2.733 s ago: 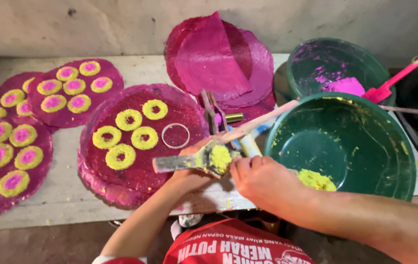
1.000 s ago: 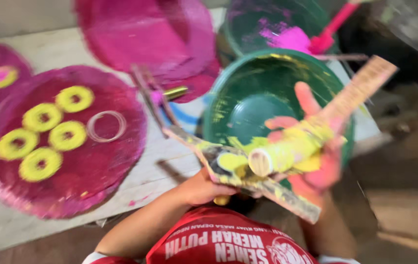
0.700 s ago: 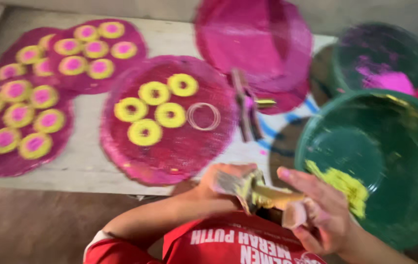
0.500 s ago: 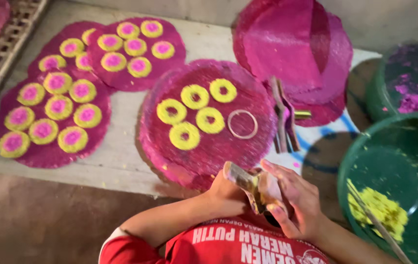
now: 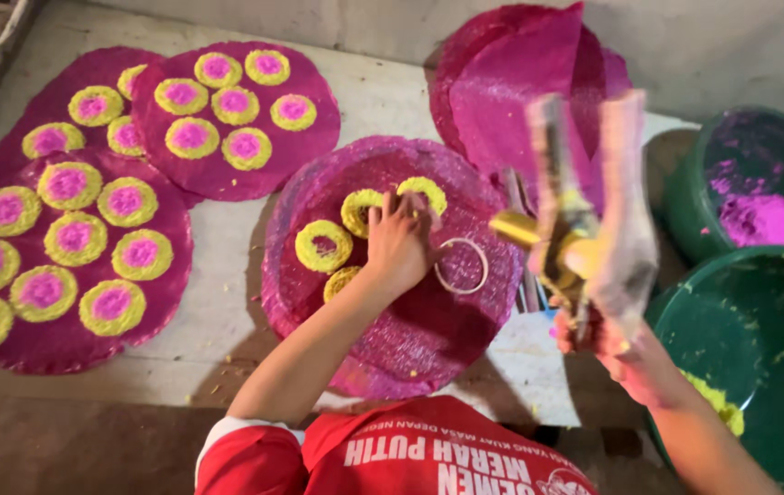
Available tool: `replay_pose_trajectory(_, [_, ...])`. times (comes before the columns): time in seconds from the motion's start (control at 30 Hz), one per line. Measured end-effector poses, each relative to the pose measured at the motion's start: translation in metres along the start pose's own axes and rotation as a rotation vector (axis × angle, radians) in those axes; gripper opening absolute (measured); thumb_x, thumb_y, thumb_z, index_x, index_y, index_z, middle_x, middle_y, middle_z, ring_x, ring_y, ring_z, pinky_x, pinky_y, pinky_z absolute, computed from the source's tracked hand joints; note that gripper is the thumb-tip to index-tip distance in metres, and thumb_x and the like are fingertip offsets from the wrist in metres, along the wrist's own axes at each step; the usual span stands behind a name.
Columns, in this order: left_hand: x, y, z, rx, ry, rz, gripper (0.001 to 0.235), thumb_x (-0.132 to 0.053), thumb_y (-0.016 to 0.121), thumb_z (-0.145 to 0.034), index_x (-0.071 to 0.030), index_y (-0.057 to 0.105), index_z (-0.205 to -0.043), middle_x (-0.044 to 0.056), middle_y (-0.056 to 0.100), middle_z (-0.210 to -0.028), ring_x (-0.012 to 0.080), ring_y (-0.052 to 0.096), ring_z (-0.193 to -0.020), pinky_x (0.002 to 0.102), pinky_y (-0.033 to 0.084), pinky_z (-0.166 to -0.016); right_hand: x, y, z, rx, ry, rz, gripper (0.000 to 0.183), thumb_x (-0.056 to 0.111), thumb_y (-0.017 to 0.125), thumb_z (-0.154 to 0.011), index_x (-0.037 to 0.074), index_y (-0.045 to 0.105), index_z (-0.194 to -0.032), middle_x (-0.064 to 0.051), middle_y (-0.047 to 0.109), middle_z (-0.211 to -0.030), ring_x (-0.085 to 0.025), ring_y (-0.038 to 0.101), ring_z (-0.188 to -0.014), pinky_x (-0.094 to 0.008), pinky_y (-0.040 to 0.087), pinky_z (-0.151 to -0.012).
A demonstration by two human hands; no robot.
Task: The person prepares colorful food items by using a mold to shape yellow dough into small rings and arranging them on larger pink circular mats. They use a scraper to handle the dough and a specialized tool to press the rings onto the surfaces.
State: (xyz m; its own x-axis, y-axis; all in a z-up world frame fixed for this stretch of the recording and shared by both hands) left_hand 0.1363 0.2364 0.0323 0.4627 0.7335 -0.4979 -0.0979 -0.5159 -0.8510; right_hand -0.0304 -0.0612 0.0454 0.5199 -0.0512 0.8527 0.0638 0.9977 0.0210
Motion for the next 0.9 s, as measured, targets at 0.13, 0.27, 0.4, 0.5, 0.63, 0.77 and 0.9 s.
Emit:
replay_pose_trajectory(0.13, [-0.004, 0.033, -0.021, -0.003, -0.060, -0.142, 0.053, -0.043, 0.083, -0.066, -0.008, 0.073, -0.103, 0.014, 0.055, -0.130, 0.0343, 0.040, -0.124, 0.048, 0.036, -0.093, 0.035, -0.007, 0.004, 0.224, -0.323, -0.053, 0.109, 0.069, 0.082, -0.071, -0.007, 0.048, -0.141, -0.013, 0.059, -0.108, -0.025, 0.058, -0.097, -0.039, 0.047, -0.087])
replay_pose_trajectory(0.27, [0.005, 0.066, -0.036, 0.051, -0.093, -0.216, 0.041, -0.032, 0.079, -0.075, -0.008, 0.072, -0.108, 0.013, 0.054, -0.131, 0.0308, 0.040, -0.128, 0.044, 0.038, -0.100, 0.028, -0.020, -0.001, 0.219, -0.329, -0.099, 0.107, 0.067, 0.082, -0.073, -0.007, 0.048, -0.140, -0.014, 0.059, -0.106, -0.026, 0.058, -0.096, -0.039, 0.046, -0.086])
replay_pose_trajectory(0.4, [0.014, 0.070, -0.047, -0.026, -0.143, -0.220, 0.041, -0.023, 0.076, -0.076, -0.006, 0.070, -0.112, 0.014, 0.053, -0.128, 0.0315, 0.042, -0.125, 0.044, 0.038, -0.098, 0.014, -0.034, -0.015, 0.221, -0.297, -0.096, 0.107, 0.069, 0.082, -0.071, -0.006, 0.047, -0.139, -0.011, 0.056, -0.107, -0.026, 0.058, -0.098, -0.042, 0.048, -0.085])
replay_pose_trajectory(0.5, [0.016, 0.055, -0.048, -0.005, -0.174, -0.159, 0.038, -0.018, 0.074, -0.080, -0.008, 0.068, -0.116, 0.014, 0.051, -0.131, 0.0317, 0.043, -0.124, 0.045, 0.039, -0.098, 0.005, -0.035, -0.033, 0.223, -0.209, 0.022, 0.110, 0.078, 0.075, -0.067, -0.002, 0.047, -0.138, -0.008, 0.060, -0.108, -0.021, 0.060, -0.097, -0.038, 0.049, -0.086])
replay_pose_trajectory(0.63, [0.011, 0.023, -0.055, 0.145, -0.288, 0.163, 0.065, -0.036, 0.079, -0.079, -0.004, 0.056, -0.131, 0.016, 0.050, -0.126, 0.0322, 0.043, -0.122, 0.048, 0.040, -0.100, 0.005, -0.016, -0.055, 0.397, -0.119, 0.036, 0.109, 0.083, 0.063, -0.077, -0.006, 0.050, -0.138, -0.011, 0.064, -0.105, -0.022, 0.063, -0.091, -0.038, 0.052, -0.079])
replay_pose_trajectory(0.77, [-0.015, -0.015, -0.057, 0.179, -0.019, 2.069, 0.077, -0.061, 0.066, -0.083, -0.012, 0.054, -0.141, 0.008, 0.062, -0.134, 0.0245, 0.051, -0.133, 0.041, 0.036, -0.115, 0.016, 0.018, -0.065, 0.679, 0.114, -0.009, 0.096, 0.080, 0.050, -0.087, 0.000, 0.049, -0.140, -0.014, 0.068, -0.107, -0.022, 0.066, -0.087, -0.039, 0.055, -0.075])
replay_pose_trajectory(0.9, [-0.026, -0.021, -0.057, 0.235, 0.437, 2.511, 0.077, -0.066, 0.062, -0.086, -0.009, 0.058, -0.137, 0.003, 0.062, -0.111, 0.0226, 0.060, -0.120, 0.040, 0.045, -0.116, 0.042, 0.018, -0.074, 0.698, 0.463, 0.161, 0.091, 0.076, 0.037, -0.075, 0.014, 0.053, -0.139, -0.008, 0.073, -0.116, -0.020, 0.075, -0.092, -0.039, 0.064, -0.085])
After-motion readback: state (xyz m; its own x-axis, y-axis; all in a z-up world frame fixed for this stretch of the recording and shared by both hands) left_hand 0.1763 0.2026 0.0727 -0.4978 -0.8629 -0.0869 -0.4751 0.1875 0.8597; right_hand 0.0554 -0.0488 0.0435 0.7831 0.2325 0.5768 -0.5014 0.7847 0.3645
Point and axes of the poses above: each hand's wrist, its own z-axis away from the middle knuckle, its own y-axis out of the palm, x = y × z, the point moved 4 cm from there along -z, towards the middle knuckle
